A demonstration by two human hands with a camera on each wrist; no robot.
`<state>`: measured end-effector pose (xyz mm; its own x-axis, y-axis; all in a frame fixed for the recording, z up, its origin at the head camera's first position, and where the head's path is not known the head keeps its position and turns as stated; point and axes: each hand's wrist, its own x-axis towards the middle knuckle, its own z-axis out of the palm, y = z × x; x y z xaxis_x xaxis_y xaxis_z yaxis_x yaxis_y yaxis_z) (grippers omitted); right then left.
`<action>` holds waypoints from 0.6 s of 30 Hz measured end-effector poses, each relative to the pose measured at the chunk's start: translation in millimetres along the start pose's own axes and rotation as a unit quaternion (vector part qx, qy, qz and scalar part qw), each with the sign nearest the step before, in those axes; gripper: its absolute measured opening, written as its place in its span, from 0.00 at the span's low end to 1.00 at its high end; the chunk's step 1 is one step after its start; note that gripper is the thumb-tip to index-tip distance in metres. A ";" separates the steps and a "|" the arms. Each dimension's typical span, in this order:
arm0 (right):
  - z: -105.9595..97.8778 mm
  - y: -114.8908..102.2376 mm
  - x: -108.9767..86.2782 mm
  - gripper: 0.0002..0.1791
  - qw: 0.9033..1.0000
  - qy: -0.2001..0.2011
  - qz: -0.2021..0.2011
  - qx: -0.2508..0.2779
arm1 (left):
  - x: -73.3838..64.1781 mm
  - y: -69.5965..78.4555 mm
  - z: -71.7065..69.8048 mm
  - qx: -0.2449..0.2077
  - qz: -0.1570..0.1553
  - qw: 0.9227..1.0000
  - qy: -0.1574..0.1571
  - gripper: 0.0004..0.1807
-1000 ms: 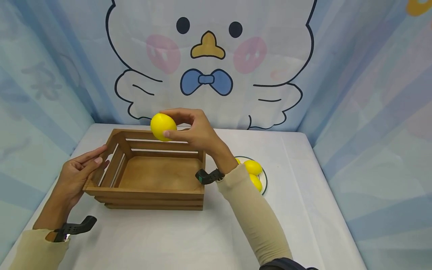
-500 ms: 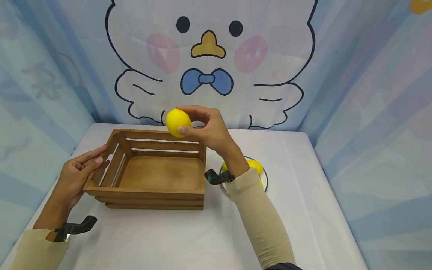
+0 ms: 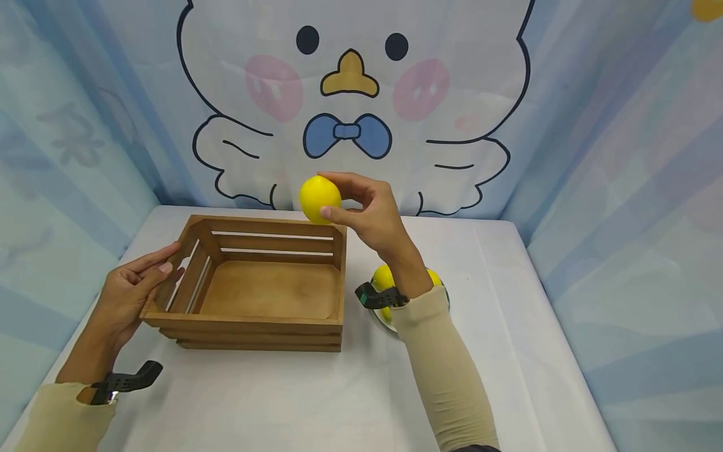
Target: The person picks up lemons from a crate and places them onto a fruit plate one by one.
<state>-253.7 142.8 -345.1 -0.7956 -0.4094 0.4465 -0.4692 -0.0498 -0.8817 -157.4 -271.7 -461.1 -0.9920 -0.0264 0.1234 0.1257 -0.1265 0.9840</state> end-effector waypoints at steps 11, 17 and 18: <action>-13.2 2.1 -14.5 0.27 0.999 0.030 0.006 0.015 | -0.1 -0.3 1.4 -0.002 -0.002 1.000 0.000 0.28; -21.9 4.4 -26.4 0.26 0.998 0.061 0.016 0.013 | -0.9 -1.0 0.7 0.001 -0.002 1.000 0.000 0.28; -23.3 4.5 -28.5 0.26 0.997 0.067 0.017 0.014 | -0.9 -1.0 0.6 0.001 -0.002 1.000 0.000 0.28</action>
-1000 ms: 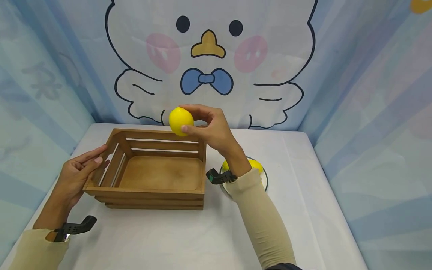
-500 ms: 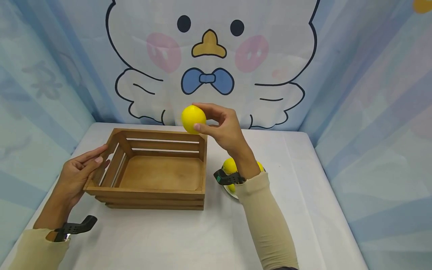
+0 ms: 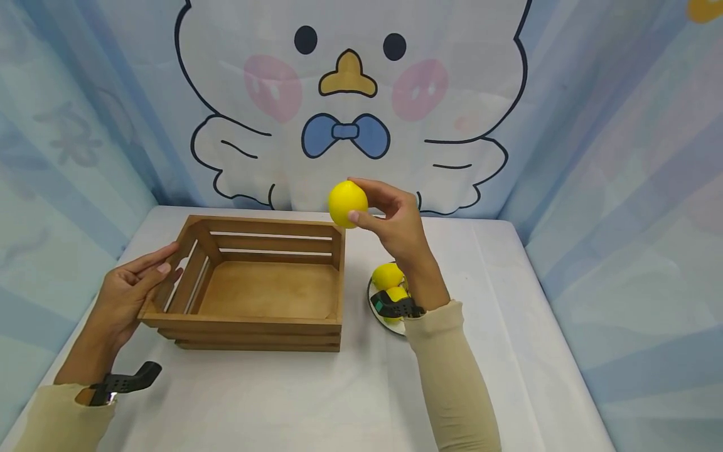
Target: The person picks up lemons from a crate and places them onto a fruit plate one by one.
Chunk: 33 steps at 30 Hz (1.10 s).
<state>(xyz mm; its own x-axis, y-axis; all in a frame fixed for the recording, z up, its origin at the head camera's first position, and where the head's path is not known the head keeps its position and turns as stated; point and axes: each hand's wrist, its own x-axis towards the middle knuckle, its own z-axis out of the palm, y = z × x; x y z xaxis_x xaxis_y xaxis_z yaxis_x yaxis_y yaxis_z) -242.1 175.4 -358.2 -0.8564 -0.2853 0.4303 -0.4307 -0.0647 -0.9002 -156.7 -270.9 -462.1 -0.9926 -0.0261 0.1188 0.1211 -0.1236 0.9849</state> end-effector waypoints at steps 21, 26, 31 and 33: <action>-30.3 12.4 -35.9 0.25 0.996 0.088 0.032 0.009 | -0.1 0.3 0.3 -0.001 0.006 1.000 0.000 0.28; -36.2 17.7 -45.1 0.25 0.993 0.105 0.046 -0.019 | -0.2 -0.5 -0.7 -0.002 0.006 1.000 -0.004 0.28; -40.2 22.8 -53.6 0.25 0.990 0.116 0.069 -0.031 | -0.3 -1.5 -1.3 -0.001 0.003 1.000 0.000 0.28; -41.8 25.0 -57.0 0.25 0.989 0.120 0.078 -0.038 | -0.1 -1.5 -1.0 0.001 0.001 1.000 0.003 0.27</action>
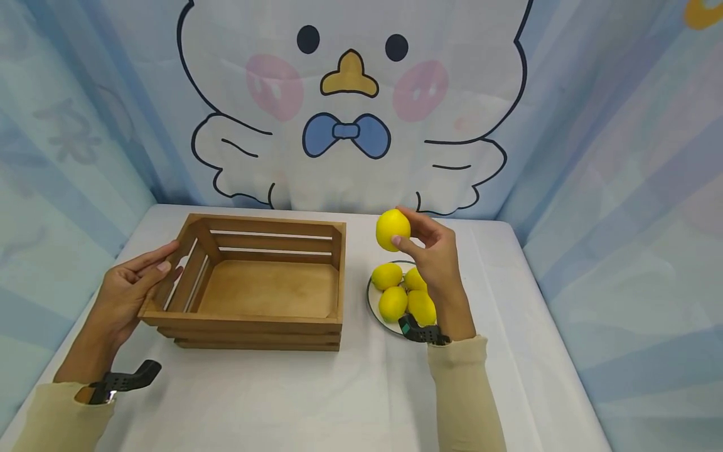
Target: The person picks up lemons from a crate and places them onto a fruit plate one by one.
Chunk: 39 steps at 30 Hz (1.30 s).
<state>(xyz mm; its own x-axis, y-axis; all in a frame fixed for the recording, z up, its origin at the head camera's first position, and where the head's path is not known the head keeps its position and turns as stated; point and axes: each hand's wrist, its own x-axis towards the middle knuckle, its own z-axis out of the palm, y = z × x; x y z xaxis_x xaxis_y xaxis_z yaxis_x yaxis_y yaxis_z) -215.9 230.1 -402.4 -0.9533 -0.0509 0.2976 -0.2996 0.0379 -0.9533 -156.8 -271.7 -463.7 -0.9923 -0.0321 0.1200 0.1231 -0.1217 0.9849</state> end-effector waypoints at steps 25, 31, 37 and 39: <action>-17.2 41.5 -26.4 0.25 0.980 0.023 0.103 -0.171 | 0.9 -5.4 -1.6 -0.031 0.002 0.999 -0.009 0.26; -16.7 42.3 -30.1 0.26 0.972 0.026 0.118 -0.201 | 0.8 -4.2 -2.0 -0.035 0.002 0.999 -0.009 0.26; -15.4 42.4 -32.4 0.29 0.953 0.024 0.150 -0.261 | 0.9 -1.3 -0.8 -0.031 0.002 1.000 -0.003 0.26; -14.7 42.8 -33.3 0.30 0.946 0.019 0.156 -0.283 | 0.8 -0.3 -0.4 -0.027 -0.001 1.000 0.001 0.26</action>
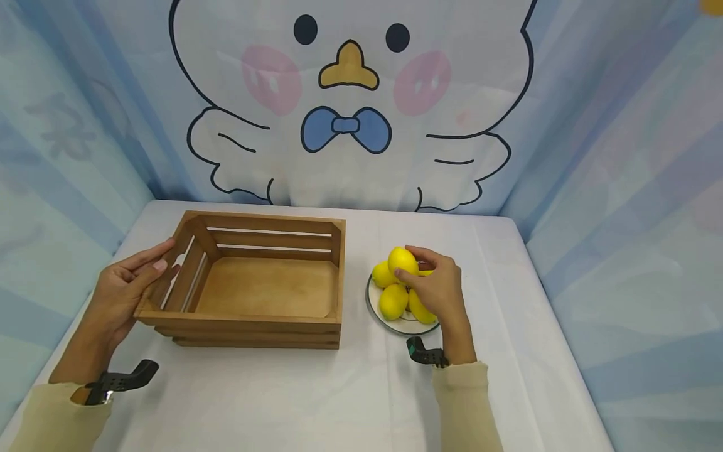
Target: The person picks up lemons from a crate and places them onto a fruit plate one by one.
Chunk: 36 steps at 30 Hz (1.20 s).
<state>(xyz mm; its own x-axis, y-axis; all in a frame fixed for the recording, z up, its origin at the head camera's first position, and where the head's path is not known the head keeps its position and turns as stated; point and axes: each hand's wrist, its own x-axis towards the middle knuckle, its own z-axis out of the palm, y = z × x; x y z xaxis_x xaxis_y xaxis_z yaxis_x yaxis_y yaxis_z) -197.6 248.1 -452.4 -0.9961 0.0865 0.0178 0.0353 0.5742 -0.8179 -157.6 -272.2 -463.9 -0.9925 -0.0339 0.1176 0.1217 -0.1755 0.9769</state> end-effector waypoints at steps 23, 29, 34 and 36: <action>8.7 2.1 -6.2 0.32 0.984 0.053 0.008 -0.170 | 2.2 2.8 0.8 -0.020 0.013 1.000 -0.009 0.27; 11.9 6.1 -7.1 0.32 0.985 0.051 0.025 -0.166 | 2.2 1.2 0.2 -0.010 0.011 1.000 -0.008 0.27; 13.1 7.5 -7.7 0.32 0.986 0.053 0.025 -0.157 | 1.6 -0.1 0.5 -0.011 0.006 1.000 -0.005 0.27; 14.0 8.8 -8.5 0.32 0.986 0.055 0.024 -0.153 | 1.0 -0.3 0.5 -0.014 0.006 1.000 -0.004 0.27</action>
<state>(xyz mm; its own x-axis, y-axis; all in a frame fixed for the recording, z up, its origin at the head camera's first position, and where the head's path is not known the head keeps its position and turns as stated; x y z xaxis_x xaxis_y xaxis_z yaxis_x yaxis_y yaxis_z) -190.0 241.0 -467.8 -0.9785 0.1975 0.0586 0.1219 0.7847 -0.6078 -158.6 -271.7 -464.1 -0.9911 -0.0278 0.1301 0.1330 -0.2018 0.9704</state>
